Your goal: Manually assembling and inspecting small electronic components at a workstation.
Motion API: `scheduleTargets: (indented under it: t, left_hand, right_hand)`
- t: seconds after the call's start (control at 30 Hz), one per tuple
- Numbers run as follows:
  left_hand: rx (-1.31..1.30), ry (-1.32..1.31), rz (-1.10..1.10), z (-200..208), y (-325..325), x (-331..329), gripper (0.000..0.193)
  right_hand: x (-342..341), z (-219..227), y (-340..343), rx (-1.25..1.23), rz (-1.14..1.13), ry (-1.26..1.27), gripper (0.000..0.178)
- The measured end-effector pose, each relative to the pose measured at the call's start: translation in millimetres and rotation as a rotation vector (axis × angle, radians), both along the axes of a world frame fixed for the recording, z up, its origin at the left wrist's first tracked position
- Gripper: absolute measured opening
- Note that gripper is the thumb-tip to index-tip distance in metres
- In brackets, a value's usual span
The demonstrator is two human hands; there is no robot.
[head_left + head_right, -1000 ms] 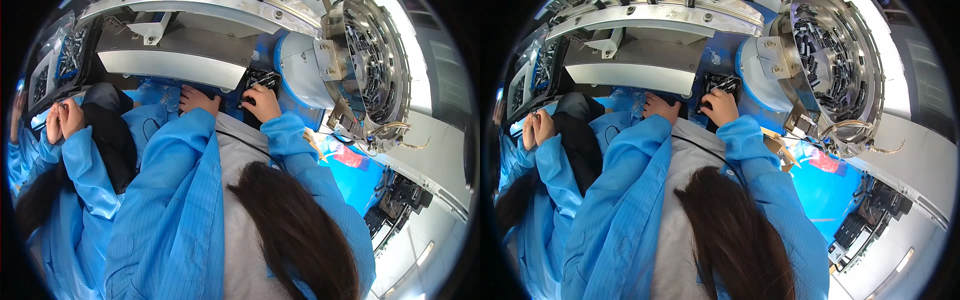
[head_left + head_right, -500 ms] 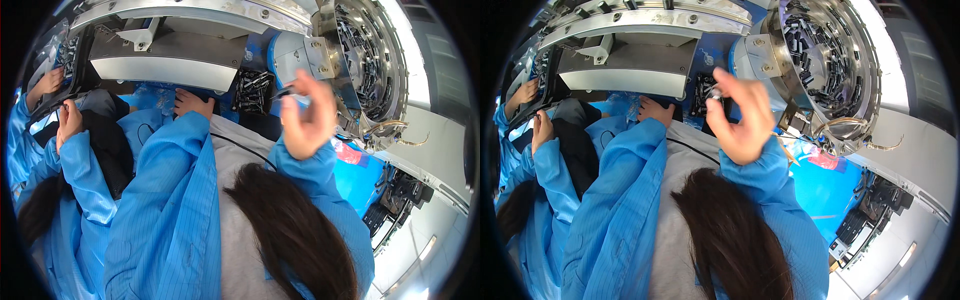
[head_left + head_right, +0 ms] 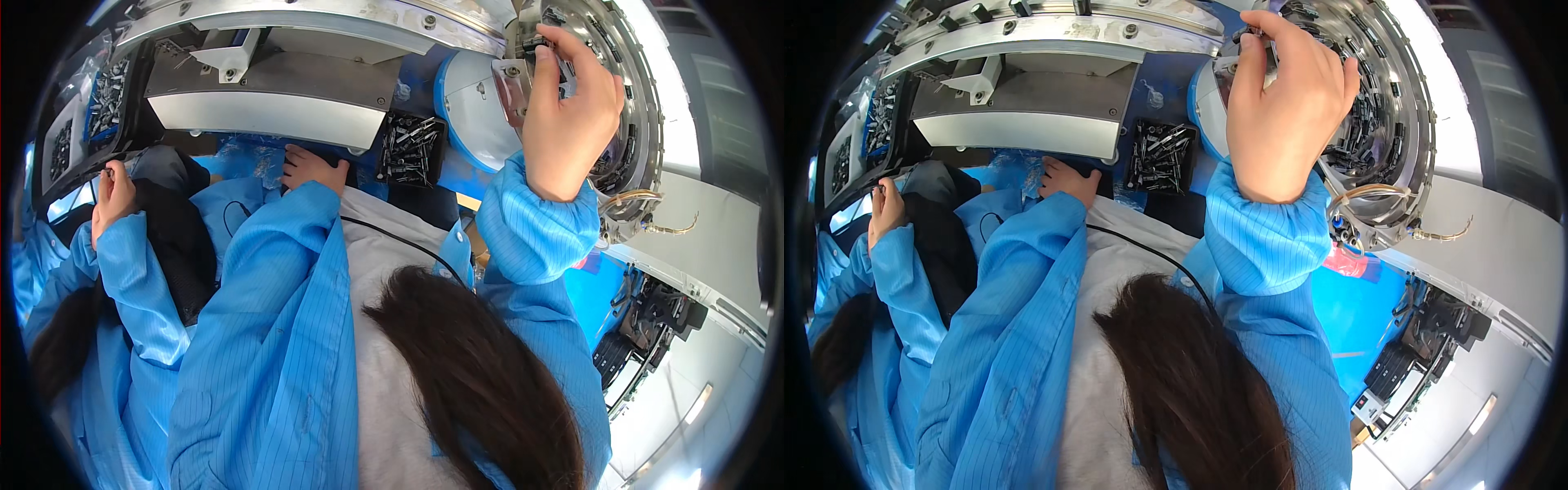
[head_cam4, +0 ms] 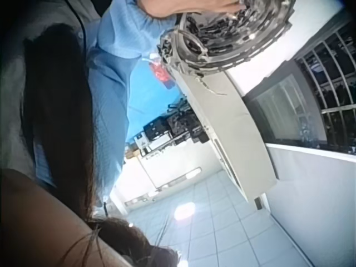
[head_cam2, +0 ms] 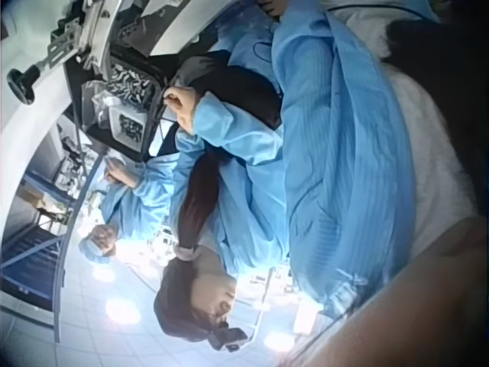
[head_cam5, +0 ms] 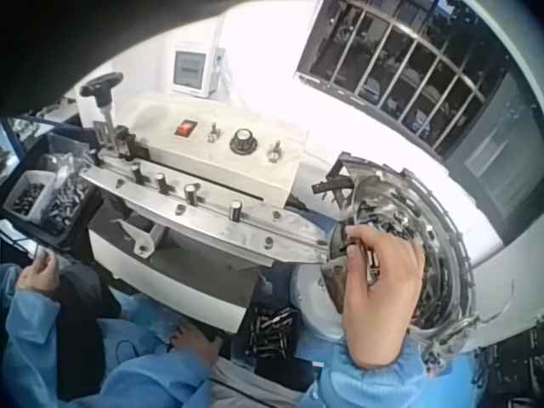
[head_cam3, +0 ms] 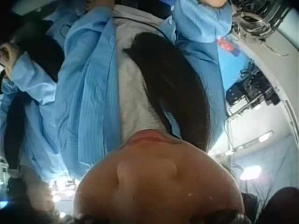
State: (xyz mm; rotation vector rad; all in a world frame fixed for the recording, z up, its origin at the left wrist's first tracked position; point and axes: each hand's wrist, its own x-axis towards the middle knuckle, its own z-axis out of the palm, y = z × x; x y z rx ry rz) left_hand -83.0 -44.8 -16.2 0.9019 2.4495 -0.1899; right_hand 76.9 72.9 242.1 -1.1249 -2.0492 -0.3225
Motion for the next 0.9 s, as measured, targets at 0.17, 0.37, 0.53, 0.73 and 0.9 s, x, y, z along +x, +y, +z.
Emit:
scheduleTargets:
  t: [0.17, 0.37, 0.53, 0.73, 0.9]
  left_hand:
    - [-0.017, 0.014, -0.009, 1, 1, 1, 0.113]
    - [-0.002, 0.019, -0.006, 1, 0, 1, 0.113]
    - [0.004, 0.032, -0.006, 0, 0, 2, 0.114]
    - [0.012, 0.04, 0.0, 0, 0, 2, 0.113]
    - [0.018, 0.053, -0.006, 0, 0, 3, 0.113]
  right_hand:
    - [1, -8, 8, 0.026, 0.014, -0.013, 0.014]
    - [-9, -7, 6, -0.05, 0.037, -0.036, 0.015]
    - [-16, -11, 8, -0.077, 0.185, -0.002, 0.016]
    - [-40, 5, -8, -0.29, 0.133, 0.1, 0.011]
    - [-48, -8, 5, -0.127, 0.205, 0.103, 0.013]
